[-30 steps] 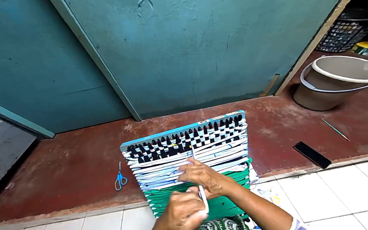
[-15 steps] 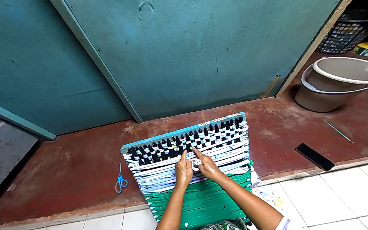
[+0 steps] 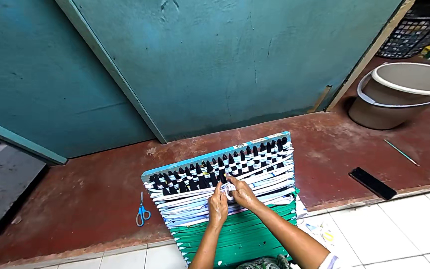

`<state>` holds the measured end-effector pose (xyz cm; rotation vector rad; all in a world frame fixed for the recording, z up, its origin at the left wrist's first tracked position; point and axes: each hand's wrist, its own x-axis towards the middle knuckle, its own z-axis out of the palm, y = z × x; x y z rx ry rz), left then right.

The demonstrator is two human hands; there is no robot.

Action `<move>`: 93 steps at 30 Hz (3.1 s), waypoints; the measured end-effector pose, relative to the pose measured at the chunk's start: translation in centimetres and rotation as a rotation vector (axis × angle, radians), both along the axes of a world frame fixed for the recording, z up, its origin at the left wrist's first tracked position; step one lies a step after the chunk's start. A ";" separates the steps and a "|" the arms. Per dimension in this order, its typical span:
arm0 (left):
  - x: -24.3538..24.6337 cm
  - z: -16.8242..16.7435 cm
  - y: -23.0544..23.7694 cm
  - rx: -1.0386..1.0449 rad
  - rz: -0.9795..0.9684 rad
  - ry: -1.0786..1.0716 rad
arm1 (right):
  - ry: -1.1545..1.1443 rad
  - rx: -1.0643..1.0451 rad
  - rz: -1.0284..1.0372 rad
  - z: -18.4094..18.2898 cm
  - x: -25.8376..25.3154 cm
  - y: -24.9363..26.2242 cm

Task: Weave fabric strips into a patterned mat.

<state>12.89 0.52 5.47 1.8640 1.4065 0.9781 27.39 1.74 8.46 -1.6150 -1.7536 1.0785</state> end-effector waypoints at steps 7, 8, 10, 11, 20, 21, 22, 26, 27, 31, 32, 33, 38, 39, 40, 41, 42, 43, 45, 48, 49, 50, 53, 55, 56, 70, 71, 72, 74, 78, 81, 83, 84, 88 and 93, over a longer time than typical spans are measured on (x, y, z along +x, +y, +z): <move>-0.3 -0.1 0.3 0.010 -0.038 -0.061 | -0.065 -0.076 -0.116 0.9 -0.8 1.2; -0.3 -0.1 0.3 0.005 -0.045 -0.078 | -0.075 -0.082 -0.127 0.9 -0.9 1.2; -0.3 -0.2 0.3 -0.023 -0.038 -0.126 | -0.075 -0.067 -0.149 0.8 -1.1 1.2; -0.3 -0.2 0.4 -0.038 -0.031 -0.142 | -0.069 -0.051 -0.157 0.7 -1.1 1.1; 0.2 -0.9 -0.1 0.051 -0.055 -0.028 | 0.012 0.116 -0.232 -0.8 -1.3 -0.1; 0.3 -1.1 -0.1 0.057 -0.061 -0.010 | -0.010 0.127 -0.229 -0.6 -1.5 -0.3; 0.5 -1.2 -0.2 0.066 -0.064 -0.003 | -0.042 0.142 -0.229 -0.4 -1.6 -0.5; 0.9 -0.7 0.0 -0.036 -0.107 -0.044 | -0.193 0.289 -0.258 -0.5 -2.4 -1.0; 0.9 -0.5 0.1 -0.093 -0.115 -0.071 | -0.212 0.356 -0.272 -0.9 -2.6 -1.1; 0.4 0.1 1.1 -0.382 -0.163 -0.362 | -0.249 0.519 -0.282 -2.6 -2.9 -1.1; 0.2 0.0 1.4 -0.456 -0.173 -0.470 | -0.262 0.520 -0.269 -2.7 -2.9 -1.1; -0.1 0.0 1.7 -0.515 -0.180 -0.546 | -0.278 0.520 -0.251 -2.8 -2.8 -1.0; -1.3 2.2 2.2 -0.358 -0.157 -0.044 | -0.362 0.382 -0.132 -2.4 -2.2 -0.8; -1.3 2.7 2.0 -0.237 -0.130 0.104 | -0.373 0.409 -0.143 -2.7 -2.2 -0.7; -1.2 2.8 1.8 -0.095 -0.107 0.183 | -0.378 0.441 -0.155 -3.0 -2.2 -0.6; -1.0 2.5 1.6 0.055 -0.091 0.228 | -0.380 0.460 -0.162 -3.1 -2.3 -0.6; -0.9 2.4 1.6 0.151 -0.086 0.274 | -0.383 0.459 -0.163 -3.0 -2.4 -0.5; -0.8 2.4 1.7 0.189 -0.086 0.339 | -0.390 0.431 -0.155 -2.8 -2.4 -0.5; -0.6 3.1 2.1 0.123 -0.098 0.512 | -0.396 0.395 -0.143 -2.6 -2.2 -0.4; -0.1 4.8 2.7 -0.092 -0.102 0.750 | -0.410 0.323 -0.115 -2.3 -2.1 -0.5; 0.0 5.0 2.7 -0.128 -0.093 0.793 | -0.411 0.284 -0.104 -2.1 -2.0 -0.5; 0.2 5.1 2.7 -0.148 -0.083 0.815 | -0.410 0.250 -0.096 -1.9 -2.0 -0.4; 0.5 5.4 2.9 -0.245 -0.088 0.760 | -0.413 0.148 -0.059 -1.1 -1.8 -0.1; 0.1 5.3 3.4 -0.294 -0.092 0.614 | -0.430 0.065 -0.009 -0.4 -1.7 0.1; -0.3 4.8 3.7 -0.286 -0.099 0.513 | -0.422 0.005 0.030 0.2 -1.5 0.2; -1.3 2.2 3.7 -0.366 -0.132 -0.118 | -0.193 0.047 0.112 0.4 -0.1 1.1; -1.4 2.2 3.8 -0.408 -0.137 -0.163 | -0.205 0.024 0.119 0.6 -0.2 1.2; -1.5 2.1 3.8 -0.434 -0.135 -0.199 | -0.211 0.002 0.130 0.8 -0.2 1.4; -1.4 1.9 3.6 -0.426 -0.107 -0.230 | -0.186 -0.009 0.138 0.9 -0.1 1.6; 0.1 2.3 2.0 -0.198 0.039 -0.113 | -0.118 0.026 0.093 0.1 -0.2 1.9; 0.6 2.0 1.5 -0.062 0.072 -0.026 | -0.110 0.053 0.054 -0.3 -0.5 1.8; 0.4 2.1 1.6 -0.126 0.062 0.092 | -0.104 0.055 0.049 -0.3 -0.5 1.8; 0.3 2.4 1.9 -0.184 0.050 0.152 | -0.102 0.050 0.049 -0.3 -0.4 1.9; 0.2 2.9 4.2 -0.476 0.032 -0.024 | -0.082 0.035 0.050 -0.2 -0.3 2.1; 0.5 3.2 5.3 -0.773 0.056 -0.741 | -0.014 0.106 0.023 -0.5 -0.2 2.1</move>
